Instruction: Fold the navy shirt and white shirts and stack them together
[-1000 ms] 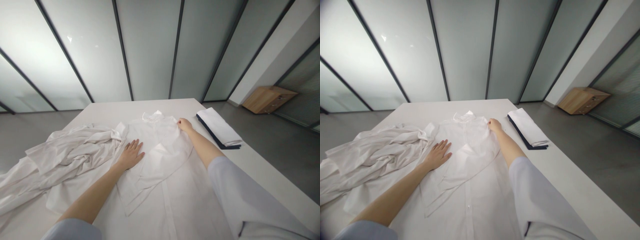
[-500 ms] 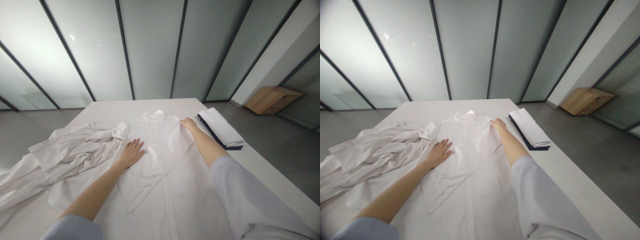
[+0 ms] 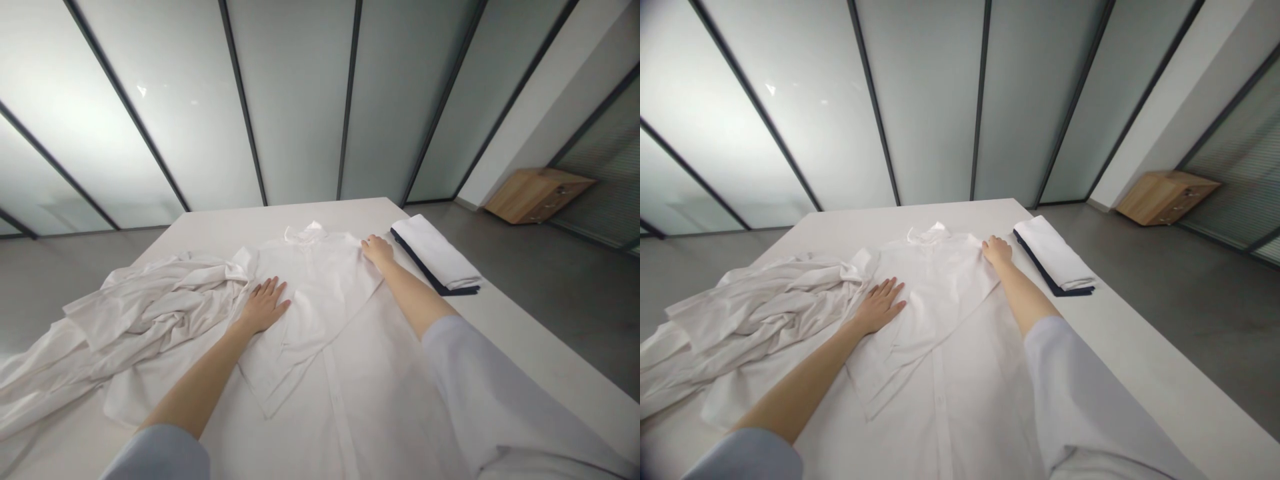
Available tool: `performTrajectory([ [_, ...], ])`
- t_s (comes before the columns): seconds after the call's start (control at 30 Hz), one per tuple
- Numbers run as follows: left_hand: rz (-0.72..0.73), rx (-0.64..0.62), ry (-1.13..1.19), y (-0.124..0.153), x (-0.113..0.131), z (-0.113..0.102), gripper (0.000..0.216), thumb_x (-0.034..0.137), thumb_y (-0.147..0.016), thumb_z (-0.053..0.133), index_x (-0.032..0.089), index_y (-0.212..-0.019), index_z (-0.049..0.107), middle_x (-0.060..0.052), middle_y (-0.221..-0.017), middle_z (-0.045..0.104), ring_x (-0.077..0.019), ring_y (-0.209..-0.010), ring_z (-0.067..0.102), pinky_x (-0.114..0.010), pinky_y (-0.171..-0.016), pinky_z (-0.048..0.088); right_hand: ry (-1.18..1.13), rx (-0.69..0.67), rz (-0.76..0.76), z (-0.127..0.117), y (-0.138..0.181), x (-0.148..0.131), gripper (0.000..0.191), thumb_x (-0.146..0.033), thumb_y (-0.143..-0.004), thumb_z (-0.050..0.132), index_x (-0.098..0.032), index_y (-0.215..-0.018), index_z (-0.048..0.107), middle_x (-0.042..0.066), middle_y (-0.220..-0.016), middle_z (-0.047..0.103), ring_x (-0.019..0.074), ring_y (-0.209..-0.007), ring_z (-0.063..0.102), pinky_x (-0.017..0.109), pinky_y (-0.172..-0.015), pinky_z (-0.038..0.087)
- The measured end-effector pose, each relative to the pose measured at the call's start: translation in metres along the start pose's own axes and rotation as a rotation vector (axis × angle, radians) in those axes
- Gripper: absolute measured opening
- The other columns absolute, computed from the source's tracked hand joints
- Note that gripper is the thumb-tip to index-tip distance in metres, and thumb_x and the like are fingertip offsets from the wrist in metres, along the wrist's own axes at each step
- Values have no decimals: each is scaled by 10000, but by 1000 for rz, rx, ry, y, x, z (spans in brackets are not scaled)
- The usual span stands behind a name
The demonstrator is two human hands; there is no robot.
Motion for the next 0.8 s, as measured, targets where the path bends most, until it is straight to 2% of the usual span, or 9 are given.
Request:
performTrajectory([
  [0.1,5,-21,-41,-13,-4,0,636,555,-956,292,207,-1484,362,-115,-1571,277,-283,-1445,261,-465,-1146,263,17,57,-114,-13,21,-6,425,-392,-951,406,-143,-1256,564,173,-1262,599,300,-1158,542,400,-939,407],
  [0.17,11,-32,-56,-22,-6,-1,641,556,-959,274,209,-1494,341,-109,-1576,268,-276,-1445,262,-455,-1150,255,20,34,-240,-13,46,-13,438,-413,-953,399,-175,-1290,546,154,-1315,570,298,-1198,512,414,-978,389],
  [0.27,25,-44,-58,-33,-10,-1,646,555,-960,269,206,-1502,322,-106,-1580,260,-273,-1446,259,-443,-1156,241,50,-87,-363,1,90,-19,511,-526,-956,352,-235,-1347,506,131,-1416,496,321,-1305,422,475,-1046,335],
  [0.37,22,-48,-52,-42,-12,-3,638,539,-960,292,193,-1494,334,-117,-1576,274,-273,-1445,261,-432,-1159,230,92,-219,-323,22,116,-18,662,-651,-935,266,-252,-1444,406,144,-1525,355,389,-1392,292,580,-1075,259],
  [0.47,14,-21,-40,-48,-10,-10,612,523,-949,345,187,-1458,396,-128,-1548,336,-281,-1415,326,-426,-1141,263,98,-242,-320,31,116,-17,714,-667,-931,234,-251,-1507,305,149,-1581,235,414,-1426,201,618,-1094,191],
  [0.53,-10,21,-19,-50,-5,-20,563,503,-933,393,187,-1388,490,-129,-1491,429,-289,-1346,426,-424,-1106,316,91,-230,-334,32,107,-18,693,-645,-941,229,-255,-1510,301,145,-1586,227,407,-1430,196,614,-1102,177],
  [0.63,-84,36,75,-48,4,-33,461,457,-939,366,175,-1147,666,-123,-1268,625,-265,-1167,581,-379,-1005,415,76,-197,-347,31,94,-19,651,-611,-952,258,-254,-1489,347,137,-1572,269,385,-1421,240,581,-1106,207],
  [0.73,-201,-88,186,-38,12,-38,480,531,-903,398,162,-960,699,-119,-1024,711,-251,-962,664,-330,-832,491,42,-144,-363,30,90,-18,577,-556,-965,298,-244,-1427,448,121,-1532,358,347,-1401,301,529,-1104,255],
  [0.8,-247,-195,198,-28,17,-36,513,622,-819,495,159,-931,687,-124,-980,719,-268,-908,675,-327,-764,500,6,-106,-363,30,91,-14,523,-505,-975,319,-234,-1384,501,110,-1498,414,317,-1385,339,490,-1109,270],
])
Point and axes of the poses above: each hand's wrist, its own y-axis away from the middle knuckle, its own z-axis out of the palm, x = y × z, the point moved 4 cm from there along -y, towards the middle knuckle
